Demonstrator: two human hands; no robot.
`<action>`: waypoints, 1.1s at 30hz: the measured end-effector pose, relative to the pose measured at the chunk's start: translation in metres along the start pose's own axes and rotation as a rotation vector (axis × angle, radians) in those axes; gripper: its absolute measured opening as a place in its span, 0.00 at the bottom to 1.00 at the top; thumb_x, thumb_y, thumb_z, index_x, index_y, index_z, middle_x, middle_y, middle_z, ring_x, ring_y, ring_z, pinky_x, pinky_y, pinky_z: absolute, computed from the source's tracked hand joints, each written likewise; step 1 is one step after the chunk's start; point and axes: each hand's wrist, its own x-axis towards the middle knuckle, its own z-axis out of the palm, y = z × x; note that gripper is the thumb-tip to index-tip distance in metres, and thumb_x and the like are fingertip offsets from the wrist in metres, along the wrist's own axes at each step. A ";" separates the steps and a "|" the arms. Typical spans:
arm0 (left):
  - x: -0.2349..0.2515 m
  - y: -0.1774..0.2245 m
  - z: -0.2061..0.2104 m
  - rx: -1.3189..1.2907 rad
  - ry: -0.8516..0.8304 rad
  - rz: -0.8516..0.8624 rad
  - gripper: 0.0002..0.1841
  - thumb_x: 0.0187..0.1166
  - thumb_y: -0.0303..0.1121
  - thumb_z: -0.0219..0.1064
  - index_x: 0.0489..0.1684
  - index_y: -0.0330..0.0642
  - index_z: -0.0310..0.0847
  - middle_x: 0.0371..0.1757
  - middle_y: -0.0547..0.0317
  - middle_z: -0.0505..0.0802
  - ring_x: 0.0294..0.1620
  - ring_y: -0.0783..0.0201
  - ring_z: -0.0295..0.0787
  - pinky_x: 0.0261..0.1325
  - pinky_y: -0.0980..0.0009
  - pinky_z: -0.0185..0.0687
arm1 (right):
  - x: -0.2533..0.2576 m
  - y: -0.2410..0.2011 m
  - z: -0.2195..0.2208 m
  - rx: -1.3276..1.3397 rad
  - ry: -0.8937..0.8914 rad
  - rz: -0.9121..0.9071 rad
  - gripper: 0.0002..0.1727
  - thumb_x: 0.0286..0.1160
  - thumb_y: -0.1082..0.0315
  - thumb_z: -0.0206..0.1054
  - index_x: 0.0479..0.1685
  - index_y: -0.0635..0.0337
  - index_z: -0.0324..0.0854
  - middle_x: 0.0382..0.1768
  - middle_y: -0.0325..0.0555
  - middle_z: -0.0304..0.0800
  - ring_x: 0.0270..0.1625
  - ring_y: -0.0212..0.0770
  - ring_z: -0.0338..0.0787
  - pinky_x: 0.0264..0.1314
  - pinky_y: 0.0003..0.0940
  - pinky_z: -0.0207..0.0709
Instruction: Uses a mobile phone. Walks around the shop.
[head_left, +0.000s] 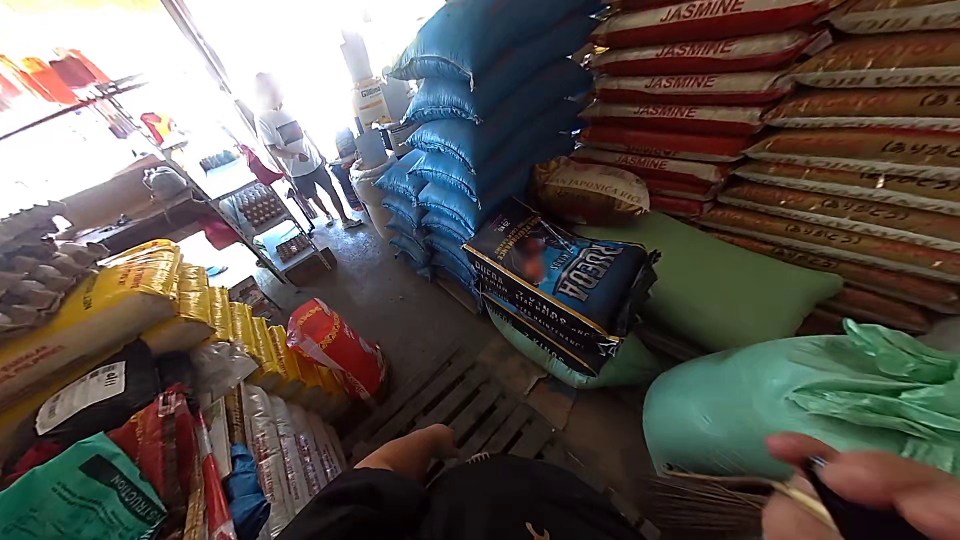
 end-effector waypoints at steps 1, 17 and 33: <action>0.001 -0.001 0.000 -0.009 0.006 0.000 0.27 0.90 0.48 0.57 0.69 0.32 0.82 0.69 0.31 0.87 0.74 0.35 0.82 0.75 0.33 0.71 | 0.002 0.010 0.006 -0.005 0.080 -0.012 0.40 0.66 0.29 0.67 0.73 0.45 0.80 0.65 0.31 0.89 0.70 0.35 0.86 0.80 0.39 0.75; 0.018 -0.001 0.011 -0.002 -0.014 0.022 0.27 0.92 0.48 0.54 0.77 0.37 0.77 0.75 0.36 0.84 0.80 0.41 0.78 0.82 0.39 0.67 | -0.029 0.080 -0.009 0.770 0.316 0.643 0.45 0.66 0.21 0.60 0.71 0.47 0.80 0.60 0.56 0.93 0.58 0.54 0.95 0.59 0.48 0.91; 0.021 0.003 0.010 0.012 -0.003 0.022 0.26 0.93 0.48 0.53 0.75 0.37 0.79 0.74 0.38 0.85 0.80 0.43 0.78 0.83 0.42 0.67 | -0.040 0.086 -0.019 0.755 0.329 0.617 0.53 0.61 0.16 0.57 0.77 0.49 0.75 0.63 0.57 0.91 0.60 0.55 0.94 0.61 0.49 0.90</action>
